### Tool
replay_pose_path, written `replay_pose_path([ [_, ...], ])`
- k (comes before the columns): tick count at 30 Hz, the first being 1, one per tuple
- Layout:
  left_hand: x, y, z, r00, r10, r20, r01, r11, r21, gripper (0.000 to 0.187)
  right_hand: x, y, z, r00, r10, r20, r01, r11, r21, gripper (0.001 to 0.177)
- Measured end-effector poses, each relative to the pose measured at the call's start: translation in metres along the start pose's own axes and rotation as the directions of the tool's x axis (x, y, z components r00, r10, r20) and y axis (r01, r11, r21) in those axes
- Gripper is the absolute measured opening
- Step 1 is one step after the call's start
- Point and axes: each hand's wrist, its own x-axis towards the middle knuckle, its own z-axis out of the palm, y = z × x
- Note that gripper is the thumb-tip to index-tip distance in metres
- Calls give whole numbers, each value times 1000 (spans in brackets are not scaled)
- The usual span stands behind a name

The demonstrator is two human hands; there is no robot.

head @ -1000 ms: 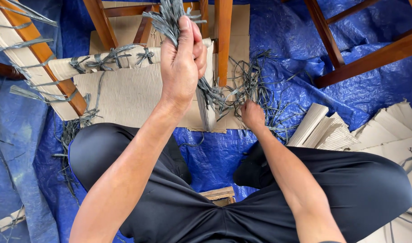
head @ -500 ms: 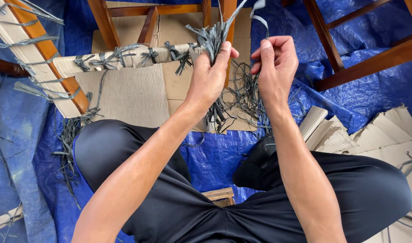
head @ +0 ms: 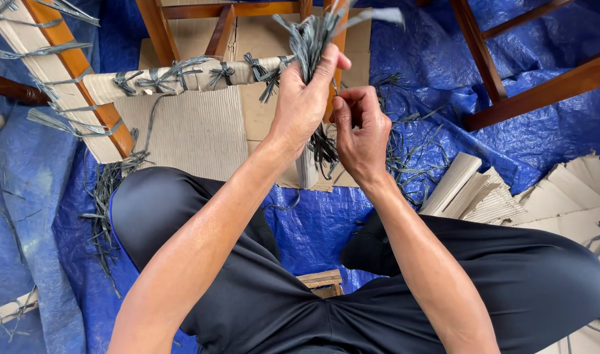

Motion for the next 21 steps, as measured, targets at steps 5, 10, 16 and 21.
replay_pose_path([
  [5,8,-3,-10,990,141,-7,-140,988,61,48,-10,14,8,998,49,39,-50,998,25,10],
  [10,12,10,-16,972,234,-10,-232,967,102,51,-24,28,16,993,53,107,-52,999,-8,11],
  [16,6,15,-16,948,317,-22,-300,916,268,56,-38,52,25,994,14,113,-8,998,-56,11],
  [21,4,11,-14,926,378,4,-355,866,352,58,-49,82,26,994,104,46,-102,994,-39,15],
])
